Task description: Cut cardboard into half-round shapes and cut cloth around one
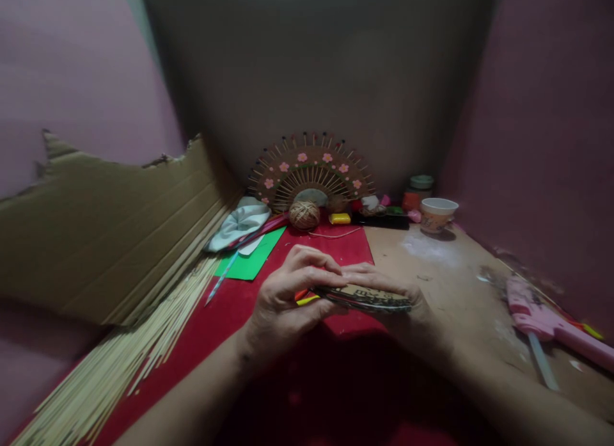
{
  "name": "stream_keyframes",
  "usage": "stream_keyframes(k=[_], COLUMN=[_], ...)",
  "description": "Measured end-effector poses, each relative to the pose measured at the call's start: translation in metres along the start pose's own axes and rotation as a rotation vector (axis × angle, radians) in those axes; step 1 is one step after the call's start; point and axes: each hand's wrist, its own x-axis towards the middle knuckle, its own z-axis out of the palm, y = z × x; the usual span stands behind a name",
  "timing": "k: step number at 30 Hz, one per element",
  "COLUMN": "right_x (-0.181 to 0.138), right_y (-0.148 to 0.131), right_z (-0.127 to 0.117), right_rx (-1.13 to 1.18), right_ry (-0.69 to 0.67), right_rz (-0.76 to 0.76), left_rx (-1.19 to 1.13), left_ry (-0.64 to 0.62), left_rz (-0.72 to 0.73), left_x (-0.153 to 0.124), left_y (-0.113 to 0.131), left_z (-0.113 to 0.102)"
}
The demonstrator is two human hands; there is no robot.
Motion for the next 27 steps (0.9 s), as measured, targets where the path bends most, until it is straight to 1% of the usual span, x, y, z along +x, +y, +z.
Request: stream_keyframes(k=[6, 11, 15, 17, 20, 23, 24, 27], right_x=[-0.003, -0.002, -0.002, -0.002, -0.001, -0.001, -0.001, -0.002], right_y=[0.002, 0.000, -0.003, -0.005, -0.004, -0.001, -0.001, -0.002], right_z=[0.000, 0.000, -0.003, -0.005, -0.010, -0.013, -0.013, -0.014], right_rx=[-0.061, -0.133, -0.214, -0.283, -0.404, -0.482, -0.503, -0.566], right_ry=[0.033, 0.029, 0.031, 0.015, 0.038, 0.077, 0.083, 0.075], right_rz=[-0.072, -0.133, -0.168, -0.180, -0.230, -0.280, -0.292, -0.336], left_rx=[0.011, 0.021, -0.004, 0.010, 0.131, 0.287, 0.336, 0.443], left_ry=[-0.018, -0.026, -0.031, 0.001, 0.076, 0.074, 0.066, 0.062], left_rz=[0.014, 0.026, -0.037, -0.080, -0.150, -0.209, -0.195, -0.093], left_x=[0.001, 0.002, 0.000, -0.001, -0.002, 0.000, 0.001, 0.001], left_y=[0.000, 0.002, -0.001, -0.006, -0.017, -0.023, -0.024, -0.022], left_z=[-0.002, -0.003, -0.001, 0.001, 0.003, 0.004, 0.004, 0.006])
